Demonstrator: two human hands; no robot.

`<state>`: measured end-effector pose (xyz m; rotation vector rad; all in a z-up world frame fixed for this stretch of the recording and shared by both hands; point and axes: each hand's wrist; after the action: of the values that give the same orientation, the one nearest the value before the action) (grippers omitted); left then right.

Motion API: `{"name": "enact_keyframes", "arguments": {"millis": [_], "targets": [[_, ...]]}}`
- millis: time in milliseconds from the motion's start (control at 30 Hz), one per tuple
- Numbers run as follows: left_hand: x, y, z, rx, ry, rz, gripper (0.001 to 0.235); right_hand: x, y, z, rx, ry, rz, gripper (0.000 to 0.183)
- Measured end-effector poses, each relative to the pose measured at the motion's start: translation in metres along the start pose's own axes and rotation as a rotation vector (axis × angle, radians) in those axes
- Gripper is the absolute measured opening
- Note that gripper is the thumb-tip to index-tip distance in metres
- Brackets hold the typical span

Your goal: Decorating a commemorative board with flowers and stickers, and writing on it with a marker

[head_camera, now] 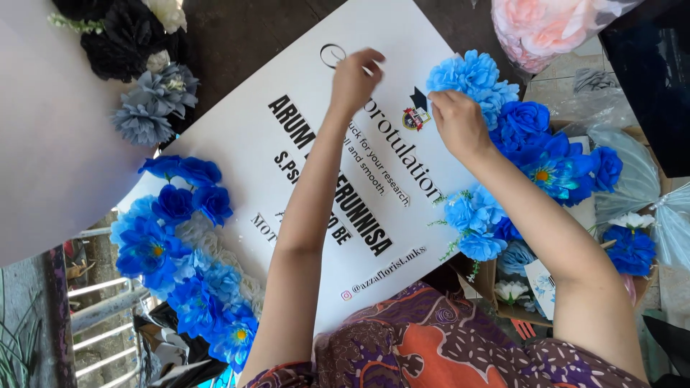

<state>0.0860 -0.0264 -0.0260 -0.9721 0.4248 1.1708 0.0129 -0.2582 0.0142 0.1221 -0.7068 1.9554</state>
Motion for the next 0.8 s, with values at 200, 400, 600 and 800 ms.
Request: {"name": "enact_keyframes", "arguments": {"millis": [200,400,600,800], "targets": [[-0.01,-0.008,-0.059,0.547,-0.277,-0.256,0.045,-0.004,0.005,-0.024,0.271,0.047,-0.072,0.021],[0.016,-0.028,-0.103,0.632,-0.561,-0.455,0.01,-0.015,0.026,-0.042,0.292,0.135,-0.073,0.017],[0.019,-0.028,-0.095,0.646,-0.463,-0.352,0.044,-0.014,0.029,-0.04,0.292,0.136,-0.027,0.013],[0.027,-0.031,-0.102,0.604,-0.583,-0.33,0.033,-0.014,0.03,-0.031,0.335,0.118,-0.014,0.014]]}}
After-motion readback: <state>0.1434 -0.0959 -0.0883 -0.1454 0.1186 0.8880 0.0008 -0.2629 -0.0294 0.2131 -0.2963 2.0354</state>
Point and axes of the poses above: each hand's wrist, its own y-axis away from the middle knuckle, its own z-axis out of the back of the hand, x = y × z, and after that the axes turned 9 degrees about -z, right-handed
